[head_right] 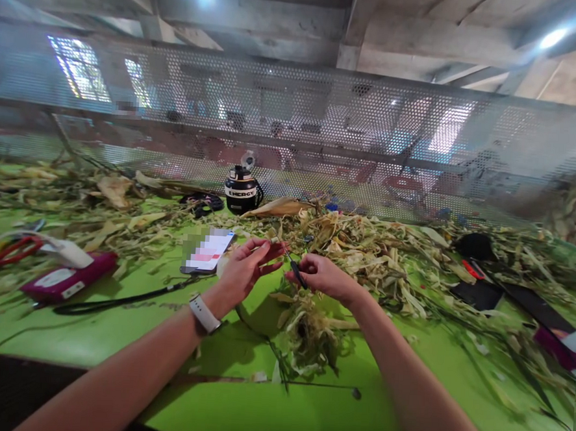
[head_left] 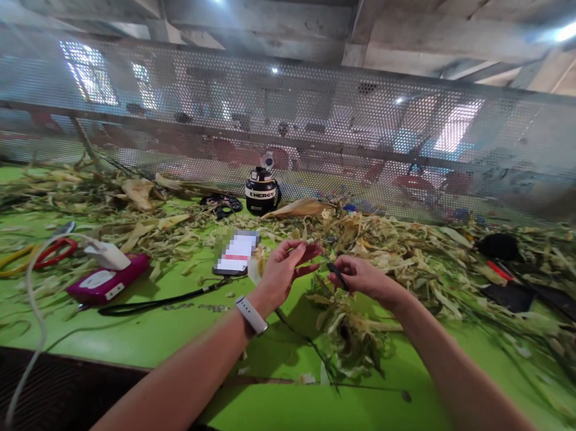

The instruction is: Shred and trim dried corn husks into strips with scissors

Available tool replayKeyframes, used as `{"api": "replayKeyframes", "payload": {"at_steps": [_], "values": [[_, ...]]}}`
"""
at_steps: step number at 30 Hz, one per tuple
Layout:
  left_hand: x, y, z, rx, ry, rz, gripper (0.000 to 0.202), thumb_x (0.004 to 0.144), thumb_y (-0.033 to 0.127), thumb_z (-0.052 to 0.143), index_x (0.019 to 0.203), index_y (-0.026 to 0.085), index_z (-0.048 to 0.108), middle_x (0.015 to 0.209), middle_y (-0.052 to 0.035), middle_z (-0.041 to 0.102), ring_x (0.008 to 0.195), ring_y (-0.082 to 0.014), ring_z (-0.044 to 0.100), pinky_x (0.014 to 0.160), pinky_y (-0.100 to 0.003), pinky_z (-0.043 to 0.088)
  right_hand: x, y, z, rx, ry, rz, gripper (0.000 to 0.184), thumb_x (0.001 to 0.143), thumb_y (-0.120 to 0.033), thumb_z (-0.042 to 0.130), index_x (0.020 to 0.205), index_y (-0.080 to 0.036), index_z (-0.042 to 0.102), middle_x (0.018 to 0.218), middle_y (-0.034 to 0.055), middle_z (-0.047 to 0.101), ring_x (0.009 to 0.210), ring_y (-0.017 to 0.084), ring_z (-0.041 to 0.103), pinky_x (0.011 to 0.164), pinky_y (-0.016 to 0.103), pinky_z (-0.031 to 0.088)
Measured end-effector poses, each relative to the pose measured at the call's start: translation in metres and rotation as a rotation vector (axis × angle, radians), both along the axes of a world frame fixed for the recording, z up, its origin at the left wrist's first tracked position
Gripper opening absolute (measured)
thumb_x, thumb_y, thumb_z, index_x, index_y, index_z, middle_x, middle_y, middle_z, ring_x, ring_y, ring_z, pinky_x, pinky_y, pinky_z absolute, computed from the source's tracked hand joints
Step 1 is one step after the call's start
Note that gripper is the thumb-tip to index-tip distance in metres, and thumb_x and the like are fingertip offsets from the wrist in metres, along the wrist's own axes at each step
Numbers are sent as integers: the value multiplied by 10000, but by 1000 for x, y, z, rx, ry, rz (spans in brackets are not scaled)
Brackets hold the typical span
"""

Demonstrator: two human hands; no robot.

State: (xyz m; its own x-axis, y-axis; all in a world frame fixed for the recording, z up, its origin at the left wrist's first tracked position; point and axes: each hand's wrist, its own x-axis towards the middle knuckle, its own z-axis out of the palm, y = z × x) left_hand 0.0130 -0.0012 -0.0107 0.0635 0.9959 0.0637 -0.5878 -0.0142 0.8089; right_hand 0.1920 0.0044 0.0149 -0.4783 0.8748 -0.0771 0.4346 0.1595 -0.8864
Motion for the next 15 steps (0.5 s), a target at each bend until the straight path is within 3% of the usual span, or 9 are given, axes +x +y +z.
{"api": "replayKeyframes", "payload": {"at_steps": [15], "values": [[1,-1,0,-20,-7,-24,186,721,221,670,800,161,513,873,-67,704,867,-192,668,738,-332,545,-4,3,-4,99,-41,-48,429,637,-542,665,663,-173,448,557,-75,397,507,64,330,455,207,234]]}}
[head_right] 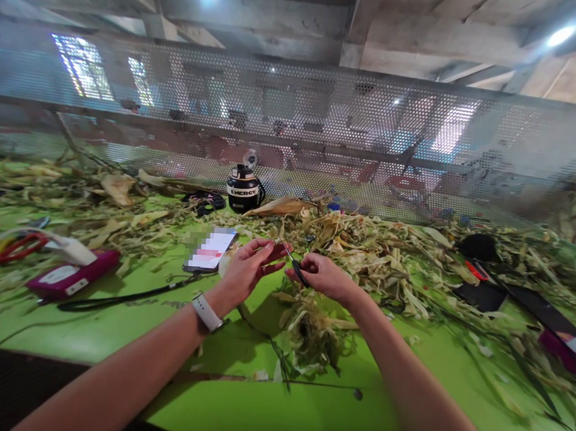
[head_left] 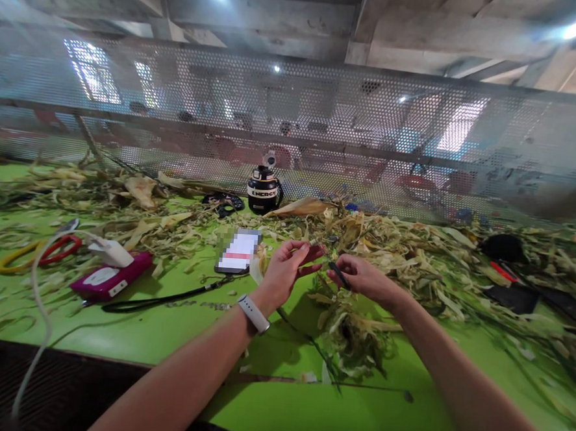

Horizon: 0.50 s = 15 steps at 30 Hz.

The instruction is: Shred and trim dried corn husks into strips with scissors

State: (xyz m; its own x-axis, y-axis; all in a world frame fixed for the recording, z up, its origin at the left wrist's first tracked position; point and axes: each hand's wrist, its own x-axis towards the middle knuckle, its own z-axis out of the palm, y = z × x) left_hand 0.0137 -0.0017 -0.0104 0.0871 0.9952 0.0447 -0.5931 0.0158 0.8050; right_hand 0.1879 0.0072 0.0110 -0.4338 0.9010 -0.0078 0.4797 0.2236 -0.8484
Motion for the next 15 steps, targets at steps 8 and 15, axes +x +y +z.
{"api": "replayKeyframes", "payload": {"at_steps": [8,15], "values": [[-1,3,-2,-16,-39,8,160,732,189,658,797,158,515,853,-71,707,836,-190,675,734,-332,544,-2,3,-6,18,43,-41,446,603,-551,682,637,-174,446,540,-69,434,511,72,377,464,208,251],[-2,6,-4,-14,1,26,228,679,266,719,801,162,558,882,-65,704,866,-195,664,727,-335,539,10,10,-1,83,42,-165,421,604,-548,665,650,-181,464,540,-34,524,503,98,450,472,216,288]]}}
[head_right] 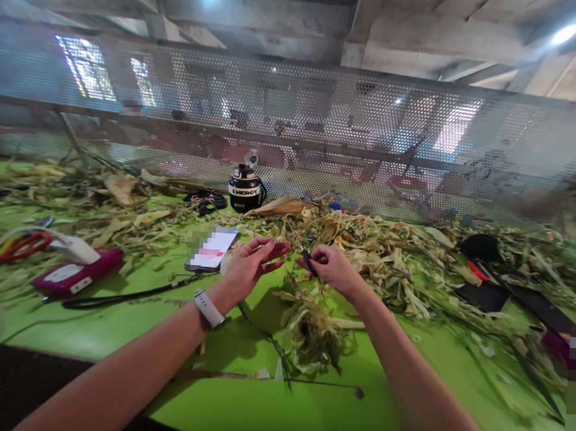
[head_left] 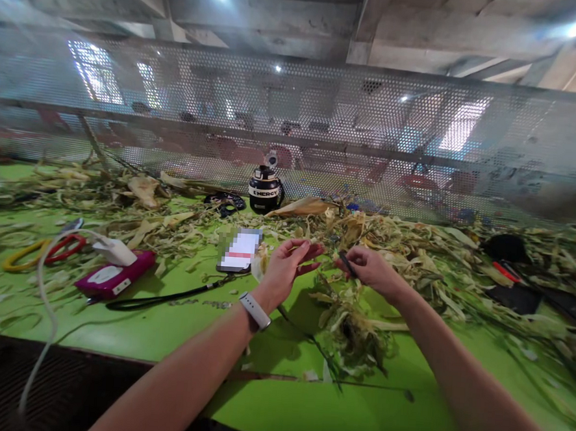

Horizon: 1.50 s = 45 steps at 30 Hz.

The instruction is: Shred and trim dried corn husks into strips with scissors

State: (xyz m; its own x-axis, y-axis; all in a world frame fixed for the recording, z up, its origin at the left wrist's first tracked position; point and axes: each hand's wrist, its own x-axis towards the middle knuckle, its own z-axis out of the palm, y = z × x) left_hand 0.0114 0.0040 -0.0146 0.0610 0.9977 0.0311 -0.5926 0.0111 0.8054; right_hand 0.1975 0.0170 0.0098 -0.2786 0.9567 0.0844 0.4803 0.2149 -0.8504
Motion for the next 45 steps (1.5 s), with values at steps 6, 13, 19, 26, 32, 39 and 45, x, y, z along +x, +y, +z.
{"api": "replayKeyframes", "payload": {"at_steps": [6,13,19,26,32,39,45], "values": [[1,0,0,69,132,50,261,643,304,738,831,153,637,779,-26,680,749,-141,640,653,-273,538,36,14,4,306,-585,-243,251,676,-421,614,622,-184,550,604,1,562,580,132,494,521,225,289],[2,-5,3,181,263,17,228,670,299,708,825,141,653,748,-26,668,683,-121,621,641,-266,545,46,16,-1,90,-963,-205,166,684,-353,637,690,-189,661,689,36,641,650,163,562,511,234,284],[4,-6,1,243,387,-66,217,694,318,682,828,151,643,720,-12,658,661,-121,622,588,-243,537,25,-2,20,209,-530,9,251,804,-381,524,840,-173,660,761,36,653,667,143,565,583,232,378],[5,-9,0,254,451,-149,264,665,375,702,797,157,634,673,-2,651,603,-114,609,557,-234,513,-8,-17,11,225,-192,238,227,870,-332,460,854,-152,597,741,22,604,649,118,534,607,237,413],[4,-12,0,183,354,-150,258,680,391,691,753,150,634,674,-1,645,591,-96,583,589,-228,498,-9,-19,10,58,-29,279,203,865,-336,465,769,-165,517,619,-32,510,575,92,489,560,215,391],[6,-15,1,191,353,-142,248,662,382,705,731,155,634,629,7,624,544,-90,556,539,-213,472,-15,-21,10,-77,45,269,288,860,-417,455,718,-168,480,604,-37,489,528,80,466,489,202,362],[11,-18,3,152,377,-81,238,674,370,691,744,152,625,618,11,614,527,-85,541,495,-196,457,-16,-18,3,-27,17,241,289,851,-417,478,701,-170,470,589,-39,477,535,81,448,501,204,365]]}}
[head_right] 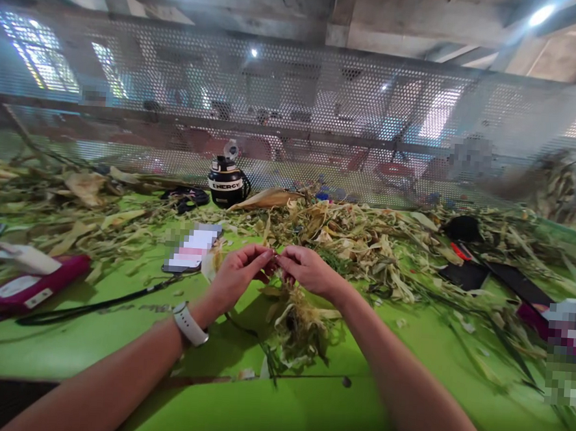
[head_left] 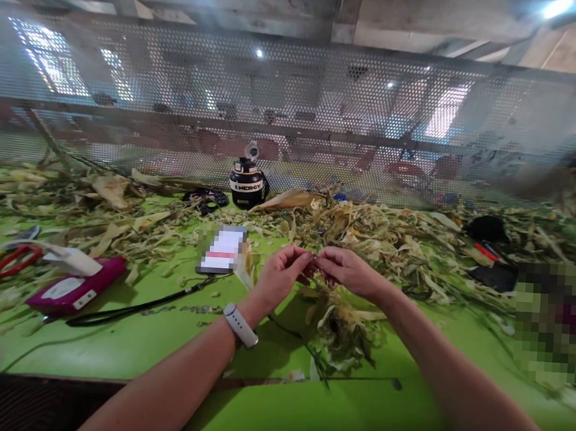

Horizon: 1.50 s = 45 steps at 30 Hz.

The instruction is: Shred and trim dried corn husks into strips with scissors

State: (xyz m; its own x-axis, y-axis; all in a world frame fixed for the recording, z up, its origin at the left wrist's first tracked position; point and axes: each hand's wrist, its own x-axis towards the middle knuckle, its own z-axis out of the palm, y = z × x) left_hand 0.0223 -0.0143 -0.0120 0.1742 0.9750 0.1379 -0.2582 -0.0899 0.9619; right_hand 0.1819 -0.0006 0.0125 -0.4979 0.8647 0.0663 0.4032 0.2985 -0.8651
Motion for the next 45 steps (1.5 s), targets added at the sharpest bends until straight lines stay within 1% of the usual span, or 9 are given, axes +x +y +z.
{"api": "replayKeyframes", "payload": {"at_steps": [6,14,21,26,29,31,34,37,45], "values": [[-1,2,-3,-111,-77,89,266,673,378,695,804,159,620,645,12,618,565,-82,556,506,-175,459,4,2,-1,-26,60,-5,249,847,-394,477,738,-170,494,587,-42,487,520,80,455,512,209,390],[-9,9,-7,-266,-181,142,291,597,331,755,802,160,636,629,22,609,544,-66,549,502,-156,442,38,23,12,-72,383,-307,335,711,-495,596,709,-171,512,540,-54,500,427,55,424,408,185,309],[-14,12,-5,-257,-162,160,275,602,317,754,801,161,647,621,21,616,537,-66,547,499,-155,426,50,26,16,-86,454,-346,305,722,-466,599,711,-168,534,541,-53,500,431,55,423,417,192,312],[-18,14,3,-231,-157,199,265,599,301,753,793,156,648,598,27,607,521,-59,539,484,-148,411,45,8,30,-105,-7,-1,206,833,-342,511,759,-165,585,746,12,605,661,106,554,603,235,428],[-23,18,11,-245,-219,238,264,570,257,762,784,152,648,596,25,606,516,-57,538,476,-144,411,30,-9,31,19,-346,390,192,854,-252,491,755,-164,631,897,42,615,809,135,561,745,276,434],[-26,21,16,-260,-243,254,244,565,233,758,766,149,649,602,21,610,524,-59,545,470,-142,413,18,-18,25,154,-466,502,194,845,-208,497,712,-149,625,876,62,611,821,158,549,749,287,427],[-29,26,22,-287,-254,247,210,584,210,740,762,137,655,594,18,607,514,-51,541,456,-133,406,7,-22,15,312,-560,436,206,838,-160,481,678,-133,607,888,96,602,839,185,533,753,304,419],[-31,29,25,-299,-241,224,196,595,195,731,765,129,659,581,19,605,484,-41,521,436,-128,393,14,-18,16,284,-556,414,198,847,-136,440,738,-131,605,876,87,591,803,170,530,752,299,422],[-46,34,27,-288,-179,177,192,601,235,741,750,139,667,590,20,600,499,-41,534,442,-123,398,98,-1,55,270,-465,6,266,862,-342,419,816,-173,619,938,70,610,856,179,559,783,306,417]]}}
